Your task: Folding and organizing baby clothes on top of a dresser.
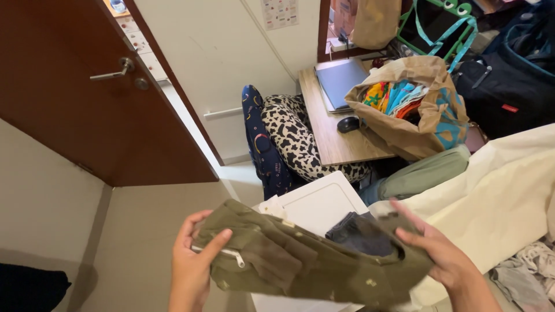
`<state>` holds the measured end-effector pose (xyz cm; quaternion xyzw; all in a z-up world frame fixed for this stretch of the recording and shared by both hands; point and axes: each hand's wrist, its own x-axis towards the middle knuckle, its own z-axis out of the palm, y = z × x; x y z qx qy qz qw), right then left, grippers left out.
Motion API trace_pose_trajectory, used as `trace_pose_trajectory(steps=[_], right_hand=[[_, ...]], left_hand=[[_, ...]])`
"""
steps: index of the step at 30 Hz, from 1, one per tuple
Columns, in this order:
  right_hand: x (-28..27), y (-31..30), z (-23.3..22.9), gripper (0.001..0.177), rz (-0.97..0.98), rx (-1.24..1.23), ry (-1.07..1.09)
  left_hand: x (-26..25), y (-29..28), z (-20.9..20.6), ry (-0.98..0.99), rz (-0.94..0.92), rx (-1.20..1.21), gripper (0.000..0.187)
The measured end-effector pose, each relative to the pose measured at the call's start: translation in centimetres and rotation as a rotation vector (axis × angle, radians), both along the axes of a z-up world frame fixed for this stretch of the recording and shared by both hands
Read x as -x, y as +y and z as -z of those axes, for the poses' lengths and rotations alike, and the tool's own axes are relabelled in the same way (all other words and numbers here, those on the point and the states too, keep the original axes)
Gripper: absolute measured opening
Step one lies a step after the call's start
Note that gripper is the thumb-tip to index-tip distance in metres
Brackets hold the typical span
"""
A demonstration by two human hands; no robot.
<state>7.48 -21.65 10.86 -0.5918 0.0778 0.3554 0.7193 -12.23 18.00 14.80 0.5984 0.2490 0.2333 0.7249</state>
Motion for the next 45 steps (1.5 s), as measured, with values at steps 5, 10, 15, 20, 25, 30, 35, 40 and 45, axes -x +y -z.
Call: trace_pose_trajectory(steps=[5, 10, 15, 20, 25, 30, 35, 40, 45], right_hand=[[-5.3, 2.9, 6.1, 0.092, 0.019, -0.097, -0.119], [-10.3, 4.0, 14.2, 0.086, -0.224, 0.470, -0.282], [-14.5, 5.4, 16.7, 0.064, 0.004, 0.420, -0.115], [-17.3, 6.2, 19.1, 0.064, -0.210, 0.851, -0.200], [-13.9, 8.8, 9.6, 0.032, -0.059, 0.045, -0.458], [-17.6, 10.2, 13.8, 0.022, -0.165, -0.188, -0.437], [-19.6, 11.4, 13.8, 0.029, -0.165, 0.078, -0.117], [-23.6, 11.8, 14.8, 0.034, -0.432, -0.160, 0.051], [-23.2, 14.0, 14.0, 0.035, -0.473, 0.062, -0.038]], left_hand=[[-0.9, 2.6, 7.6, 0.029, -0.096, -0.087, 0.049], [-0.8, 5.0, 16.2, 0.299, -0.149, -0.287, 0.051], [-0.2, 3.7, 12.0, 0.368, -0.129, -0.043, 0.057], [-0.8, 3.8, 10.1, 0.391, -0.056, 0.004, 0.058], [-0.8, 4.7, 10.4, 0.346, -0.009, -0.008, 0.059], [0.2, 5.5, 12.6, 0.323, -0.012, 0.084, 0.053], [0.1, 5.5, 12.9, 0.389, -0.057, 0.118, 0.046], [-0.4, 5.3, 12.4, 0.448, -0.078, 0.094, 0.045], [-0.6, 5.2, 11.8, 0.449, -0.087, 0.116, 0.047]])
